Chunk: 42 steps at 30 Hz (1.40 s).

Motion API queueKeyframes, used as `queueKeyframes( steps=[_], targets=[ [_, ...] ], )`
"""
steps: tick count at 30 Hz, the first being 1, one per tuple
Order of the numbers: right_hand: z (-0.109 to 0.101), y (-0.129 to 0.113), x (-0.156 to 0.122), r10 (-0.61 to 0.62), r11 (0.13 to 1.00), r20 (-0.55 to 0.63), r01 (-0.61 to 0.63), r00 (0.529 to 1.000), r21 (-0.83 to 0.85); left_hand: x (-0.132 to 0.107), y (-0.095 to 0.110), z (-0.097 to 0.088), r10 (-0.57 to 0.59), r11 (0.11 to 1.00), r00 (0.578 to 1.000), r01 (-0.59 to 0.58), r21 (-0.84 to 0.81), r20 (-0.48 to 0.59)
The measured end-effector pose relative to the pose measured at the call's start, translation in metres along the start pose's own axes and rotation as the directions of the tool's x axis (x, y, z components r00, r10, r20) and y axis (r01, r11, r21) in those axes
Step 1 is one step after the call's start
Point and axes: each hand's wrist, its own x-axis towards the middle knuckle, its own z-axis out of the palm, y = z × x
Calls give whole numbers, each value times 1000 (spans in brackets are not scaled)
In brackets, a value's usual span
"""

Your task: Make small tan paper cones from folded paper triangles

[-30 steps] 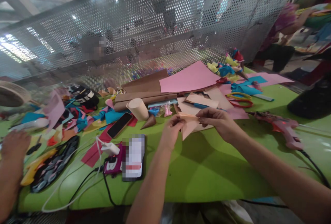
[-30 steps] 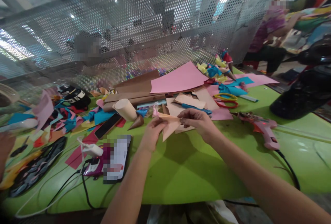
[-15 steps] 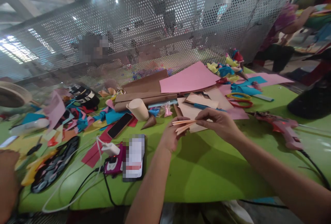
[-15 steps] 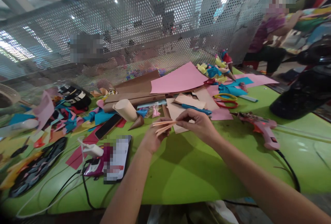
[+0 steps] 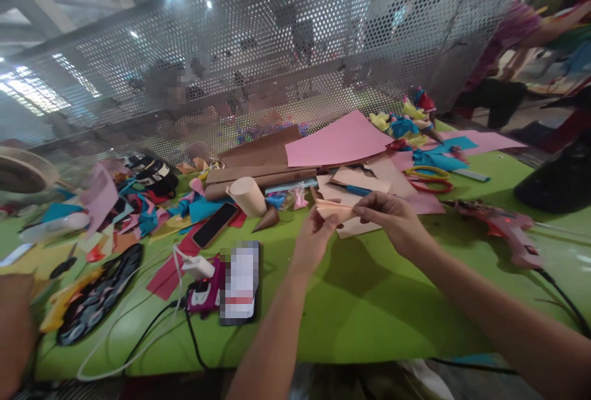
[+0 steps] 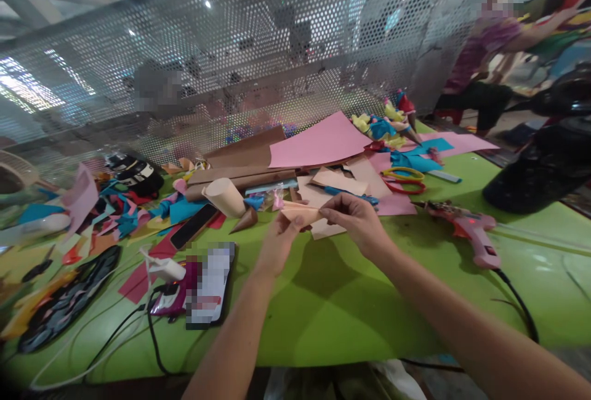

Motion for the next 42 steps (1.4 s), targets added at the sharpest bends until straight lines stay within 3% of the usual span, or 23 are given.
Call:
queueKeyframes(
  steps=[7, 13, 17, 25, 30, 35, 42],
  targets=[
    [3, -1, -3, -5, 1000, 91, 6, 996, -18, 3, -4, -1, 5, 997, 993, 4, 77, -121],
    [5, -2, -9, -253, 923, 79, 265, 964, -277, 1, 0, 0, 39, 993, 992, -25, 112, -122],
    [7, -3, -12, -322, 864, 112, 340, 940, -372, 0, 1, 0, 38, 993, 993, -25, 116, -109],
    [9, 0, -10, -322, 885, 143, 351, 936, -305, 0, -4, 0, 51, 991, 990, -35, 126, -132],
    [11, 2, -11, -238, 922, 155, 273, 959, -274, 2, -4, 0, 41, 993, 979, -18, 117, -201],
    [9, 1, -10, -104, 924, 194, 167, 976, -344, 4, -8, -1, 66, 996, 961, -47, 77, -268],
    [7, -2, -9, -90, 891, 276, 201, 957, -407, 3, -3, 0, 93, 993, 945, -67, 93, -312]
  ],
)
